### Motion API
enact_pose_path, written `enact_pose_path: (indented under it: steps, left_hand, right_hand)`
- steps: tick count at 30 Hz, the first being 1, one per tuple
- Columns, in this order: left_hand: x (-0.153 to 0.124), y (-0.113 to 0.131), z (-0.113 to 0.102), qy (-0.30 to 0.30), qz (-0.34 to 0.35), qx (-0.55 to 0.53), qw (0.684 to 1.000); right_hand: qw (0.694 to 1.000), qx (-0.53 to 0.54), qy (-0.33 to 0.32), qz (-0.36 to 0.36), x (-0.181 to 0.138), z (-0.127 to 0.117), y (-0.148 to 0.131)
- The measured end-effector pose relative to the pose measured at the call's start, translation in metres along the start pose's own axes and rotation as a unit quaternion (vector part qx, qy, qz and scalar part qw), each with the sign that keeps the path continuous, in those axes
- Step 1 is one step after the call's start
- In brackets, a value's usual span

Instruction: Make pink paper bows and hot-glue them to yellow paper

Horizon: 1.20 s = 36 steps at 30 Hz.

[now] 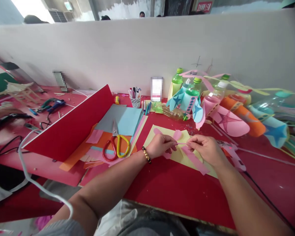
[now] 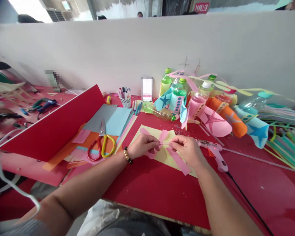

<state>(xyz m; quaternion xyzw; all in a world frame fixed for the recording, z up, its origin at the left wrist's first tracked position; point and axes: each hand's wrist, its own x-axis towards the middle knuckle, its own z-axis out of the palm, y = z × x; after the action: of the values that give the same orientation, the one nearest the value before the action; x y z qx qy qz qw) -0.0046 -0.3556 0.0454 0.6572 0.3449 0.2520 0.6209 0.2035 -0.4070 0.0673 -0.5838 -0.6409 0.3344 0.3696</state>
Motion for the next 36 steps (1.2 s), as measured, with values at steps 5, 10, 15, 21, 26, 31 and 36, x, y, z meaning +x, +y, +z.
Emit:
enact_pose_path:
  steps: [5,10,15,21,26,31,36]
  left_hand:
    - [-0.002,0.003,0.002,0.010,-0.007,0.019,1.000]
    - [-0.003,0.011,-0.012,0.143,0.025,0.028,0.989]
    - [-0.003,0.016,-0.017,0.169,0.071,0.071,0.980]
    - [-0.002,0.009,0.006,0.067,0.048,0.093,0.992]
    - [0.000,0.010,-0.004,0.101,0.039,0.117,0.987]
    - [0.013,0.016,-0.040,0.210,0.037,0.217,0.953]
    - [0.039,0.006,-0.074,0.309,0.023,0.377,0.873]
  right_hand:
    - [0.999,0.045,0.022,-0.005,-0.003,-0.012,0.009]
    - [0.987,0.125,0.105,0.012,0.004,-0.019,0.017]
    - [0.988,0.137,0.077,0.012,0.003,-0.009,0.017]
    - [0.994,0.108,0.020,0.011,-0.001,0.005,0.010]
    - [0.988,0.146,0.047,0.014,0.002,0.003,0.015]
    - [0.989,0.109,0.096,0.008,0.005,0.002,0.021]
    - [0.998,-0.011,0.062,-0.004,0.000,0.006,0.018]
